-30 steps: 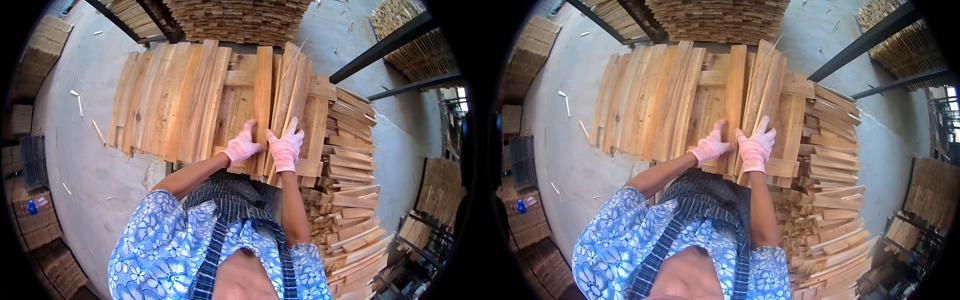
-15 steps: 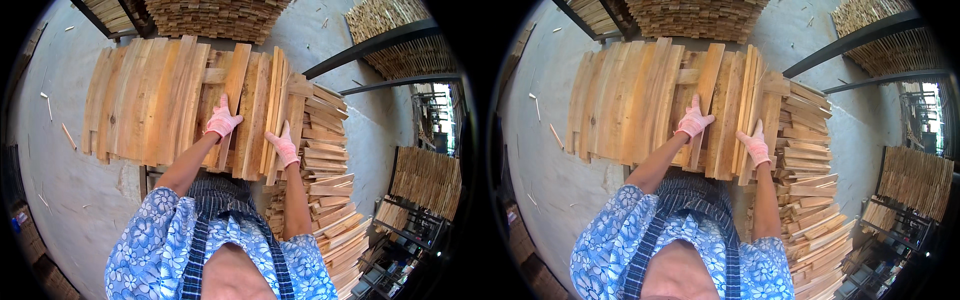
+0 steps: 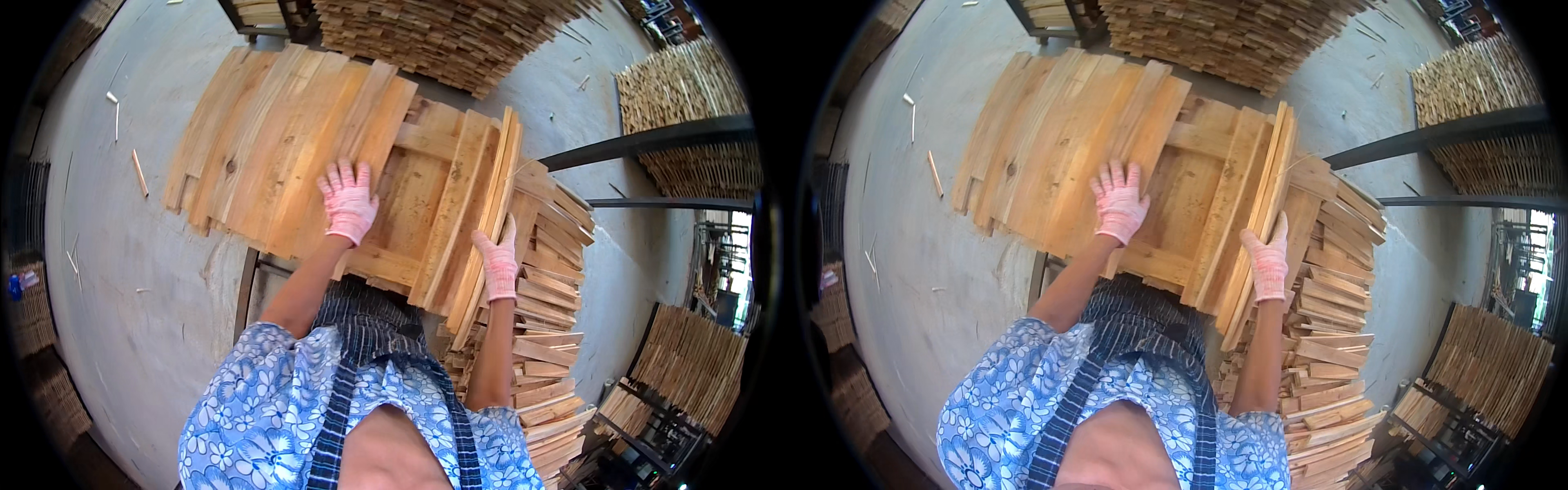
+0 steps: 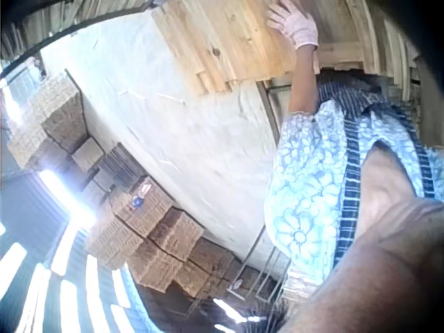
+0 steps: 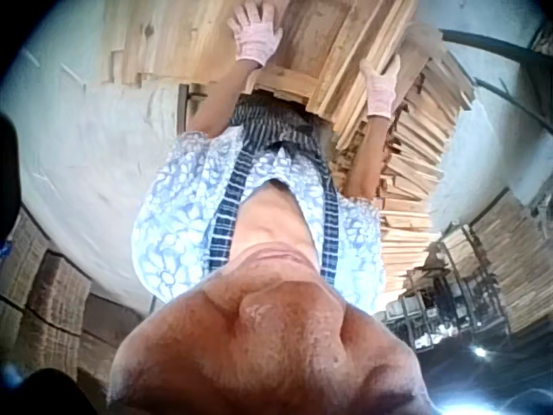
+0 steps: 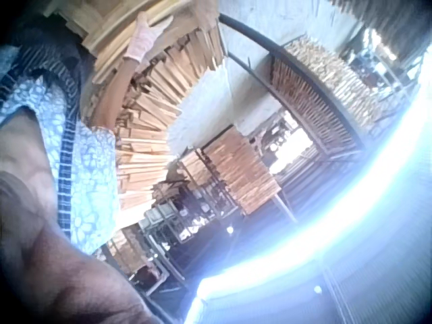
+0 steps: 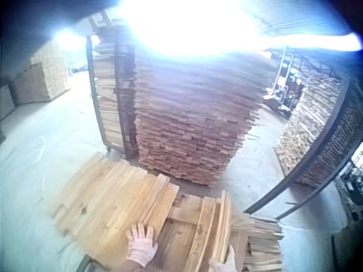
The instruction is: The person lifts stacks of wooden planks from a metal rack and places them onto a wooden pallet on the floor. They repeat this process, moving wood from the rack to the pallet and occasionally adjusting the planks on the pallet.
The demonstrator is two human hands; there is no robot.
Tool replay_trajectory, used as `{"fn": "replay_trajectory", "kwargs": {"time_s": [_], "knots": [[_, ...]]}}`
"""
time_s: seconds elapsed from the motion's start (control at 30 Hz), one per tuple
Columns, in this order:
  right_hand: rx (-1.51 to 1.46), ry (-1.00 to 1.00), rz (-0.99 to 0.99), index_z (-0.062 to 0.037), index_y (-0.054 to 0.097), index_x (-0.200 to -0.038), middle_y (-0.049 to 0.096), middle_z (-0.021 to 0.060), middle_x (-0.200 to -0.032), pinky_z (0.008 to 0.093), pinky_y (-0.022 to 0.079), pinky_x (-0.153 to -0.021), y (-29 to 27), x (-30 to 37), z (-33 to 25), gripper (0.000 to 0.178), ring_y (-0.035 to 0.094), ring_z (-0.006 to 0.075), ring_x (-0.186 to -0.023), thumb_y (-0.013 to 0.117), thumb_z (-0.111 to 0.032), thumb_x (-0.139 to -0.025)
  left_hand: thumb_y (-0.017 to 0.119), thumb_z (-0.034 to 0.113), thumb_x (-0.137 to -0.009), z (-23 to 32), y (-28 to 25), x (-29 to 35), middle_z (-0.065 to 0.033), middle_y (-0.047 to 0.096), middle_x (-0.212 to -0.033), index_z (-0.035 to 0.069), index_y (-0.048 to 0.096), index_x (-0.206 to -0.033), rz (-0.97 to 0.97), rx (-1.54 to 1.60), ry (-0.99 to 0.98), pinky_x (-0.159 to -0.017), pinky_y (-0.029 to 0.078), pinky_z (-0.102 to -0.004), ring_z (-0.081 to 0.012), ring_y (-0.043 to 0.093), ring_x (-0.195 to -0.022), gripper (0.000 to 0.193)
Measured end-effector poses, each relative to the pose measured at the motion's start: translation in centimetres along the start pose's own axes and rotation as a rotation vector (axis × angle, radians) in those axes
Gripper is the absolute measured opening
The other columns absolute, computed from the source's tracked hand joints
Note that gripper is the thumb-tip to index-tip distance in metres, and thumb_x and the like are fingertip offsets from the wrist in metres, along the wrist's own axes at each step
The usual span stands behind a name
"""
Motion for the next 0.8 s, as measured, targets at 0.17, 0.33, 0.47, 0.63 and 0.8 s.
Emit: {"fn": "replay_trajectory", "kwargs": {"time_s": [0.17,0.33,0.47,0.63,0.8], "knots": [[0.084,-0.033,0.031,-0.0057,0.025,-0.163,0.046,0.0283,-0.148,0.0416,0.041,-0.115,10.8,2.1,-3.7,0.101,0.050,0.0390,-0.136,0.082,-0.030,-0.083,0.072,0.049,-0.085,-2.0,-0.5,-1.7,-0.0202,0.030,-0.165,0.017,0.040,-0.156,-0.279,0.049,0.072,-0.120,0.024,-0.0638,-0.0445,0.024,-0.153,0.084],[0.764,0.257,0.119,-0.0151,0.007,-0.166,0.047,0.0320,-0.139,0.0553,0.050,-0.101,22.2,0.5,-3.6,0.113,0.056,0.0462,-0.128,0.074,-0.056,-0.085,0.070,0.051,-0.086,-8.6,-3.3,-1.2,-0.0178,0.029,-0.167,0.017,0.044,-0.155,-0.368,0.204,0.254,-0.123,0.027,-0.0546,-0.0402,0.022,-0.155,0.082],[0.953,0.216,0.107,-0.0157,0.012,-0.165,0.048,0.0270,-0.130,0.0555,0.052,-0.096,26.9,0.5,-3.4,0.103,0.060,0.0457,-0.113,0.071,-0.052,-0.089,0.070,0.051,-0.086,-11.1,-2.7,-0.4,-0.0187,0.032,-0.165,0.015,0.049,-0.150,-0.348,0.181,0.393,-0.123,0.027,-0.0517,-0.0401,0.026,-0.154,0.077],[0.845,0.153,0.065,-0.0175,0.013,-0.165,0.044,0.0323,-0.140,0.0545,0.051,-0.100,25.2,1.1,-3.9,0.099,0.059,0.0475,-0.121,0.070,-0.047,-0.090,0.070,0.043,-0.089,-9.5,-3.1,-1.5,-0.0195,0.044,-0.157,0.012,0.054,-0.147,-0.278,0.411,0.303,-0.121,0.031,-0.0493,-0.0387,0.036,-0.149,0.068],[0.772,0.064,0.141,-0.0216,0.019,-0.163,0.039,0.0346,-0.150,0.0538,0.047,-0.108,14.8,2.0,-5.2,0.094,0.052,0.0490,-0.133,0.074,-0.036,-0.088,0.067,0.026,-0.096,-3.7,-5.2,0.4,-0.0205,0.058,-0.143,0.007,0.056,-0.144,-0.252,0.899,0.371,-0.117,0.040,-0.0458,-0.0383,0.051,-0.139,0.053]]}}
Point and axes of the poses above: each hand's wrist, its own x-axis away from the middle knuckle, its own y-axis out of the palm, z = x × y, the point moved 7 cm from there along -x, towards the middle knuckle
